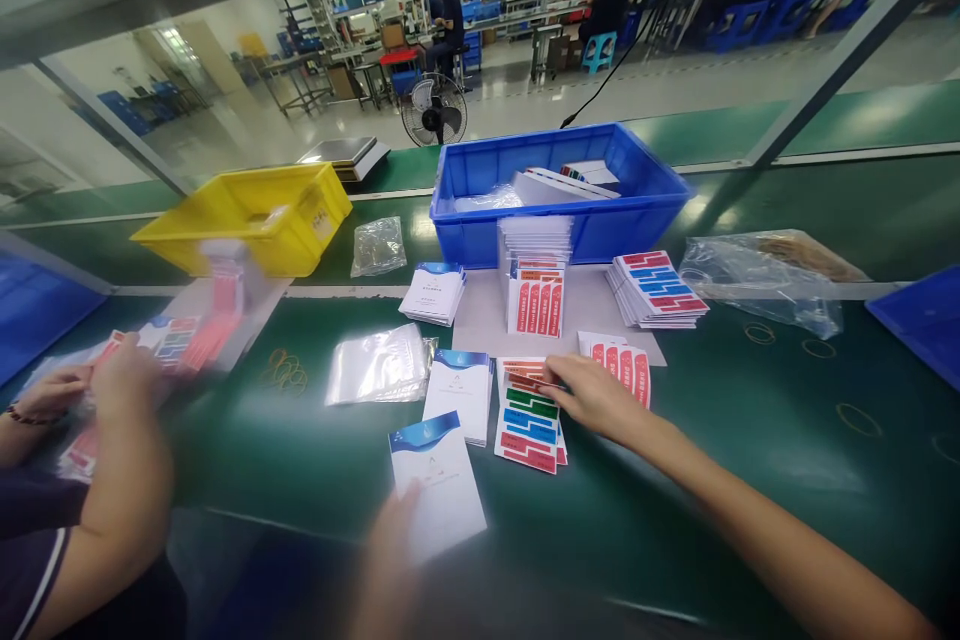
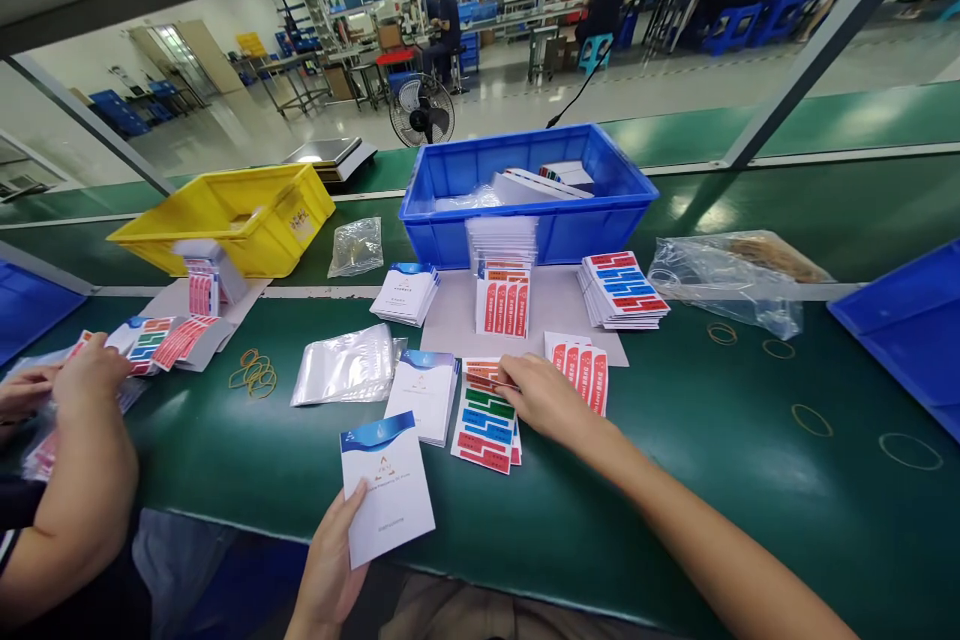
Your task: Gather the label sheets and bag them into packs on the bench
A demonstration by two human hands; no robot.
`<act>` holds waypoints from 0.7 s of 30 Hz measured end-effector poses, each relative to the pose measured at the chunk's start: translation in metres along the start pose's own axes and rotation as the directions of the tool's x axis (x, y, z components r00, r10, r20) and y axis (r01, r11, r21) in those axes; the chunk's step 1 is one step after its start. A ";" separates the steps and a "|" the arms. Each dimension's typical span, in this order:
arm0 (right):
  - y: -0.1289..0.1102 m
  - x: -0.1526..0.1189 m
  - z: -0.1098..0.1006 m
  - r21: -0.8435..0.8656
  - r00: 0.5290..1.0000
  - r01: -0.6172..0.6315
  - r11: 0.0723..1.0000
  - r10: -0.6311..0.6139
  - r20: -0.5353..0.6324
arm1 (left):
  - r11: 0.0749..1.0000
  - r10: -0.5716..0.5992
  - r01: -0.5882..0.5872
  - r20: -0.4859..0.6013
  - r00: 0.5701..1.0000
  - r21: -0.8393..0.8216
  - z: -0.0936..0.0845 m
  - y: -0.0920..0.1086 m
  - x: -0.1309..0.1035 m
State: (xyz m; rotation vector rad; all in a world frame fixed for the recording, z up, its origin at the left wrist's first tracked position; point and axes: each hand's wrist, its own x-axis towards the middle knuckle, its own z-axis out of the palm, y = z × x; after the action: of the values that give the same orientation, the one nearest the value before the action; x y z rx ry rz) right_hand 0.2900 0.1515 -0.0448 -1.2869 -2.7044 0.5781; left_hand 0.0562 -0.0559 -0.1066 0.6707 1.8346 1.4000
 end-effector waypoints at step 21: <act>0.101 -0.058 0.007 -0.306 0.985 0.004 0.952 -0.056 -0.163 | 0.922 -0.348 0.387 0.455 0.820 0.008 0.093 0.009 -0.061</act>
State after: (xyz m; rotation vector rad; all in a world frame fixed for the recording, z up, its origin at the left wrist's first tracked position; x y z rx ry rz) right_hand 0.3989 0.1626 -0.0845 -1.2859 -2.7376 0.0401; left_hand 0.1670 -0.0449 -0.0976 0.5058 1.4295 0.9606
